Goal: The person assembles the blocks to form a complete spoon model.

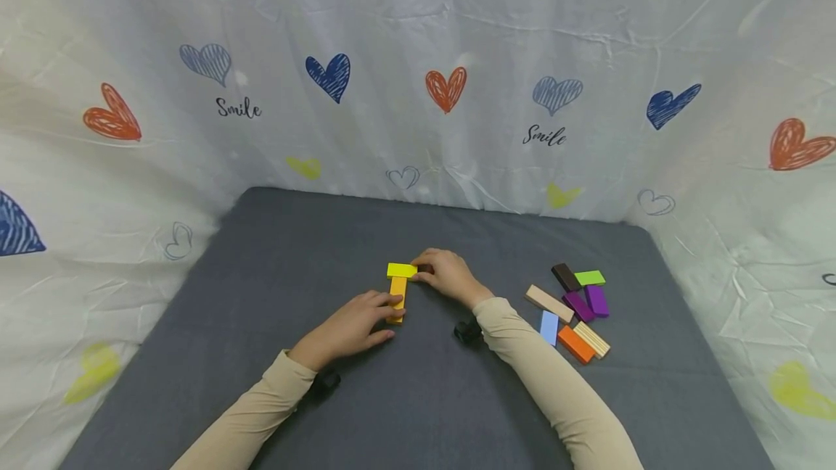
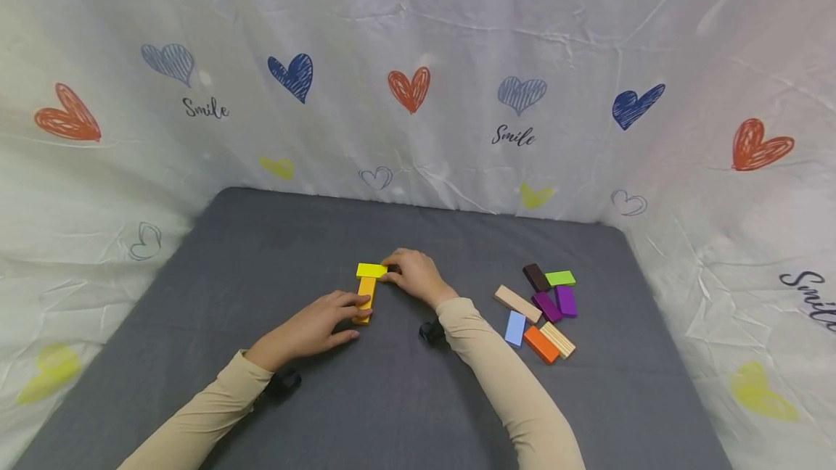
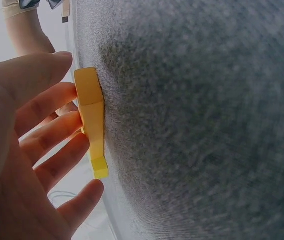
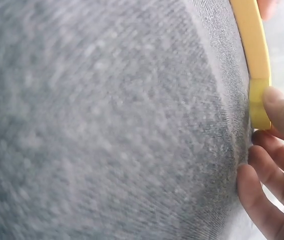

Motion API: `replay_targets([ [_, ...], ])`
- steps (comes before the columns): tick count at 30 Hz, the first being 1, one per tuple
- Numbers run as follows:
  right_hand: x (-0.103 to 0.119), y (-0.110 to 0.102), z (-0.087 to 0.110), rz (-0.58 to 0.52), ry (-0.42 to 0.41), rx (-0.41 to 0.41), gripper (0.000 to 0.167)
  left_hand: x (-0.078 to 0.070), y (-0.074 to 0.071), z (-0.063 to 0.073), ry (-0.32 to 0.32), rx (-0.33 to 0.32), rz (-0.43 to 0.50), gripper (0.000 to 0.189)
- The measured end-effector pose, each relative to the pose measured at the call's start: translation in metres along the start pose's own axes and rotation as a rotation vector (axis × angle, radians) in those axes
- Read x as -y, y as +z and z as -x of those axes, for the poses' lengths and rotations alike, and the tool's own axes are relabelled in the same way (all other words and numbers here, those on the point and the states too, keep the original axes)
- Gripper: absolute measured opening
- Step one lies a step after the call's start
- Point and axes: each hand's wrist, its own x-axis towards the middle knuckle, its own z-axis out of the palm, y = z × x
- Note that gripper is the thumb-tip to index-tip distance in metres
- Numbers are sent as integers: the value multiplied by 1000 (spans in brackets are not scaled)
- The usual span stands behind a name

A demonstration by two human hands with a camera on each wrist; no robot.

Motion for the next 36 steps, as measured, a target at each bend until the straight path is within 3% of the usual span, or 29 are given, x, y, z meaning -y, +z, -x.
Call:
replay_targets([
  [36, 1, 0, 2, -24, 34, 5, 31, 0, -1, -3, -7, 2, 11, 41],
])
